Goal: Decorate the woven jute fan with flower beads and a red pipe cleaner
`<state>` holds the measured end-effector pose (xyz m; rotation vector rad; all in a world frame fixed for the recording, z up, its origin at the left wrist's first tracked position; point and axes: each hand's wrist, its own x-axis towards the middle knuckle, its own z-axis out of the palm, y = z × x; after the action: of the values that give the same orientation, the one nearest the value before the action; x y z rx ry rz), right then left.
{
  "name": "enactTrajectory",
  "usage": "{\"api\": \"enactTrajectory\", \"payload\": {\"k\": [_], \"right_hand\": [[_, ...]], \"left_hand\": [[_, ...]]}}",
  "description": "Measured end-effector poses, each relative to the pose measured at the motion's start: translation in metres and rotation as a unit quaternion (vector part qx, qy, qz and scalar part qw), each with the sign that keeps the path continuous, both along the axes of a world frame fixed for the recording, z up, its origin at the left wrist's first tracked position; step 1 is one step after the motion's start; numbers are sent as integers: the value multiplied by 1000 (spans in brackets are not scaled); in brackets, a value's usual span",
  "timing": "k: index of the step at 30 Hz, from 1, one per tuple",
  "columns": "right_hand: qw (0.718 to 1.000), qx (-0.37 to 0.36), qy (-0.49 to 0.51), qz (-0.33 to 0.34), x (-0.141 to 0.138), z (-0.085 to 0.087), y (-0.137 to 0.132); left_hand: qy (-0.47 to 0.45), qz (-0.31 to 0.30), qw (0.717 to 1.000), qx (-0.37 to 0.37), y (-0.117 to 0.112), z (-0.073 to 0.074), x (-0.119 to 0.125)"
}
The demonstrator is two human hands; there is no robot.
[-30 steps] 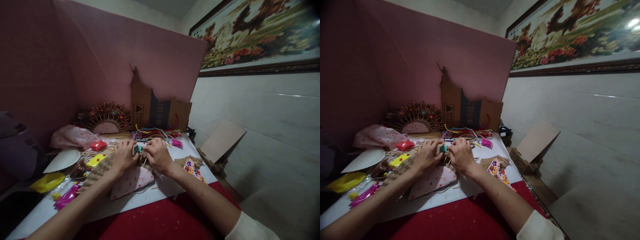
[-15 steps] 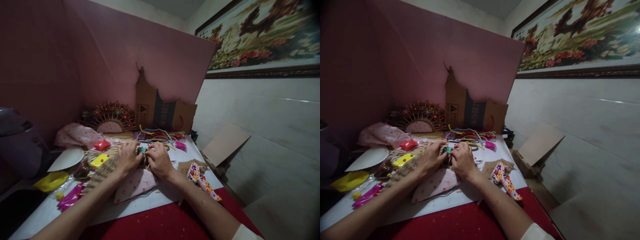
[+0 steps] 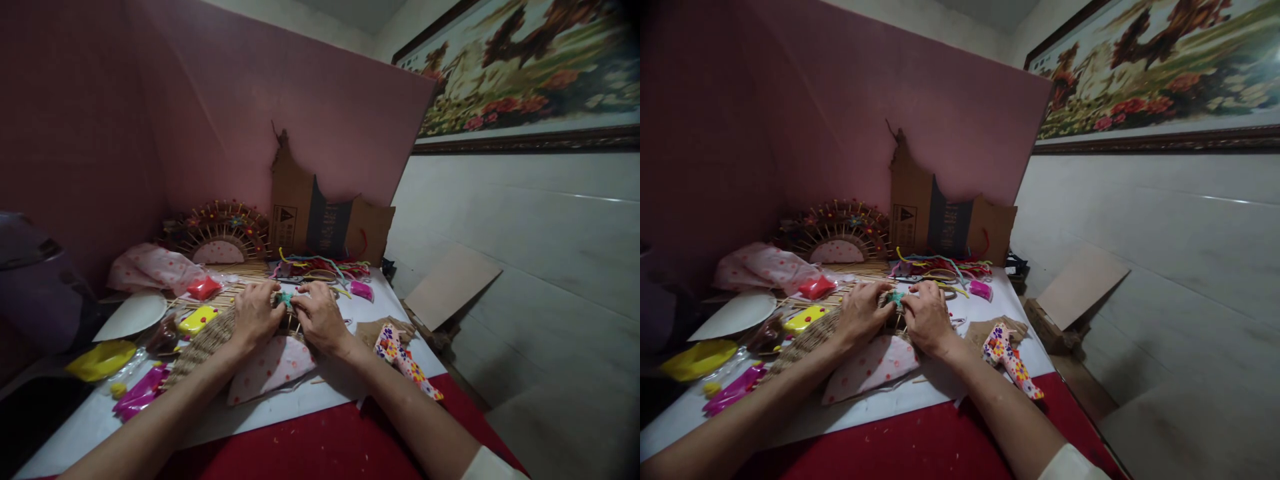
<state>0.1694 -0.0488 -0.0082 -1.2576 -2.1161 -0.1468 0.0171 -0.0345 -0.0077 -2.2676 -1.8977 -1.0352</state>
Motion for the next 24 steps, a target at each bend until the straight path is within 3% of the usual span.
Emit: {"api": "enactTrajectory", "payload": {"k": [16,24], "right_hand": [[999,-7,-32,14,2,-2,2],[1000,-4,-15,0,-4,4,4]], "left_hand": [[-10,-1,1000,-7,0,2,1],[-126,-43,988,-84,13,2,-8]]}}
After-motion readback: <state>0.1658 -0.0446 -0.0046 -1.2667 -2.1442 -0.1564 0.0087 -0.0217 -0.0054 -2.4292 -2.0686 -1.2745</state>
